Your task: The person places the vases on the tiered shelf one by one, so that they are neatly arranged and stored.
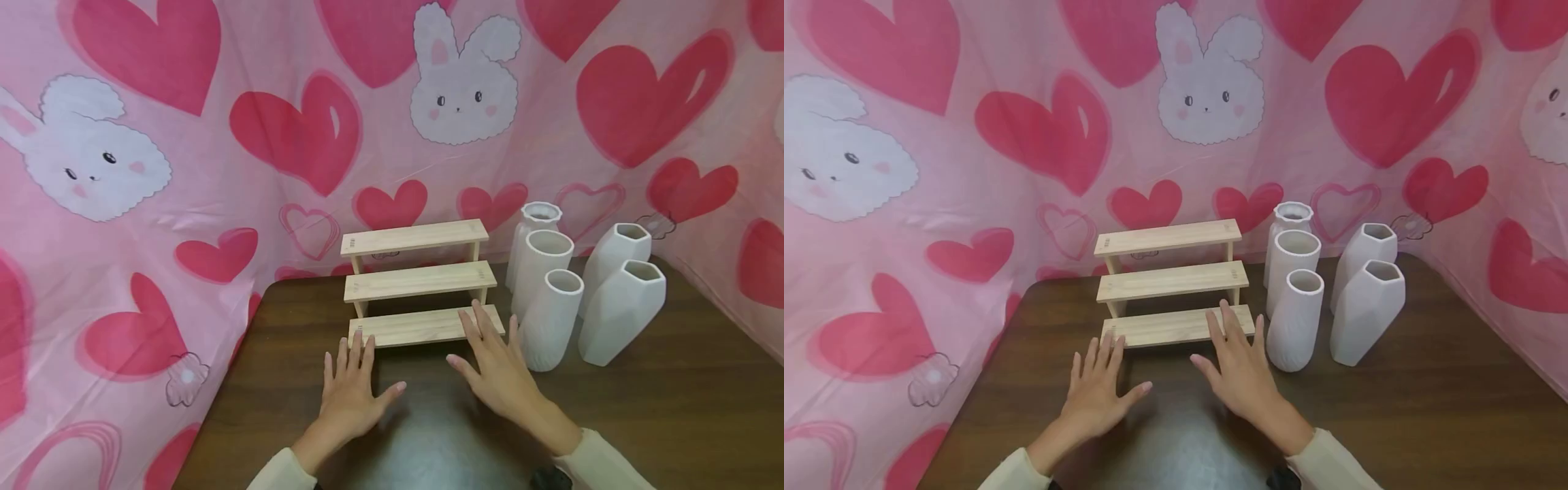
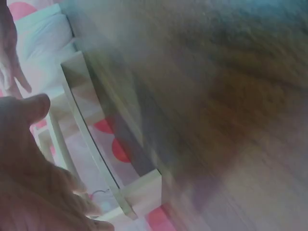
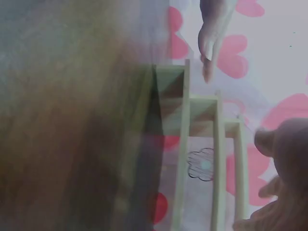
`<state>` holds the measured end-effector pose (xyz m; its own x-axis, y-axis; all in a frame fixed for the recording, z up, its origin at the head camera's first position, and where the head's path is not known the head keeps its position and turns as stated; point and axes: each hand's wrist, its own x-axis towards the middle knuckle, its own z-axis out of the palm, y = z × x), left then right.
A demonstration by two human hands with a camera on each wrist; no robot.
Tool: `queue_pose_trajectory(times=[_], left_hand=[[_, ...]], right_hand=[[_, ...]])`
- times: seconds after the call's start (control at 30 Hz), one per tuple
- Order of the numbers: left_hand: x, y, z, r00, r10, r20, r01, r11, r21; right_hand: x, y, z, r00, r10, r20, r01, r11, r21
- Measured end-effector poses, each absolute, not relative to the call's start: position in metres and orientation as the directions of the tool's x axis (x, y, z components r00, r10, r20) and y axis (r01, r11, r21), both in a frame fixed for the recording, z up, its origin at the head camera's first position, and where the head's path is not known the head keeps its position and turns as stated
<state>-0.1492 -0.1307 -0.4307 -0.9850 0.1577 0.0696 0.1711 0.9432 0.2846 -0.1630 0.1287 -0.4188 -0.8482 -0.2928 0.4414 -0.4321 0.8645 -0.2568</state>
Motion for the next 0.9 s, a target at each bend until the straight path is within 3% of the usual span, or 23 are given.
queue_pose_trajectory(times=[0.23, 0.47, 0.73, 0.83, 0.9], left_hand=[[-0.156, -0.144, -0.423, -0.99, 0.077, 0.12, 0.124, 0.88, 0.458], [-0.16, -0.15, -0.42, -0.986, 0.028, 0.164, 0.111, 0.846, 0.521], [-0.17, -0.163, -0.422, -0.993, -0.005, 0.114, 0.066, 0.79, 0.609], [-0.175, -0.168, -0.424, -0.996, -0.014, 0.092, 0.048, 0.769, 0.637], [-0.178, -0.172, -0.425, -0.997, -0.024, 0.079, 0.033, 0.759, 0.65]], right_hand=[[-0.167, 0.134, -0.407, -0.715, -0.286, 0.637, -0.53, 0.817, -0.228], [-0.168, 0.138, -0.408, -0.663, -0.298, 0.687, -0.579, 0.786, -0.218], [-0.17, 0.15, -0.396, -0.606, -0.266, 0.75, -0.635, 0.73, -0.254], [-0.17, 0.157, -0.386, -0.55, -0.216, 0.807, -0.633, 0.739, -0.233], [-0.171, 0.161, -0.379, -0.481, -0.164, 0.861, -0.624, 0.754, -0.205]])
